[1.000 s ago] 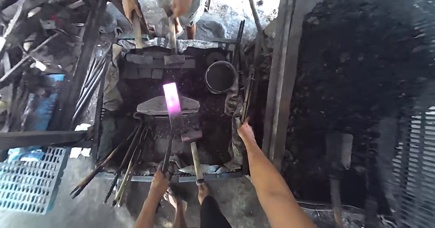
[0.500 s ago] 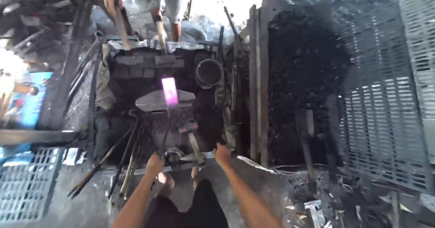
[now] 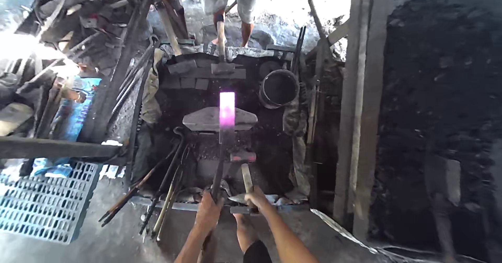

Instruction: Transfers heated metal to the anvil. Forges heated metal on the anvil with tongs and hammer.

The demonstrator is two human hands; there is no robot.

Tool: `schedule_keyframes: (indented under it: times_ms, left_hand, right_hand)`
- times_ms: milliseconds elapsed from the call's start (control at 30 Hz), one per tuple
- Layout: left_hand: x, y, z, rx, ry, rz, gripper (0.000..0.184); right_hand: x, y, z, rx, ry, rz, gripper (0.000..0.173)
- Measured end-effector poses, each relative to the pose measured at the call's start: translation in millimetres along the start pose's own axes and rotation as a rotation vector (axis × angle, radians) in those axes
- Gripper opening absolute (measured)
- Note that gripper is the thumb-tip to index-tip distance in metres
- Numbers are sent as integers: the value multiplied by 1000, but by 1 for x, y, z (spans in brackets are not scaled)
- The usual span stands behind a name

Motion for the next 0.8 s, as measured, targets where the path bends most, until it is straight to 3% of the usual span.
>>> schedule_keyframes:
  times_ms: [67, 133, 200, 233, 300, 333, 400, 467, 533, 800]
  left_hand:
    - [6, 10, 4, 490, 158, -124, 33]
    - [13, 29, 8, 1077, 239, -486, 29]
    - [19, 45, 6, 1432, 306, -765, 34]
    - [21, 50, 3, 1492, 308, -722, 36]
    - [17, 45, -3, 1290, 271, -293, 43]
    - [12, 38, -4, 1090, 267, -108, 51]
    - [7, 27, -5, 596, 200, 142, 48]
    - [6, 20, -6, 209, 123, 174, 48]
    - [10, 13, -11, 45, 113, 112, 54]
    - [32, -6, -69, -95, 45, 60, 45]
  right_hand:
    - [-23, 14, 7, -411, 29, -242, 41]
    - [-31, 19, -2, -506, 52, -393, 26]
    - [-19, 10, -17, -453, 17, -309, 20]
    - [-7, 4, -20, -417, -6, -249, 19]
    - [23, -8, -21, -324, -81, -132, 28]
    - [40, -17, -20, -284, -134, -81, 35]
    - [84, -40, -19, -240, -236, -30, 46]
    - [143, -66, -28, -239, -336, 5, 51]
    - [210, -93, -44, -212, -437, 58, 55]
    - [512, -190, -150, -88, -1204, 659, 74]
Point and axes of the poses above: each hand's wrist, its own x-axis away from the middle knuckle, its own y-axis out of the palm, z = x × y, the point moved 6 cm from there along -x, towards the middle knuckle, and after that the axes turned 12 degrees about y, right-handed, at the moved point
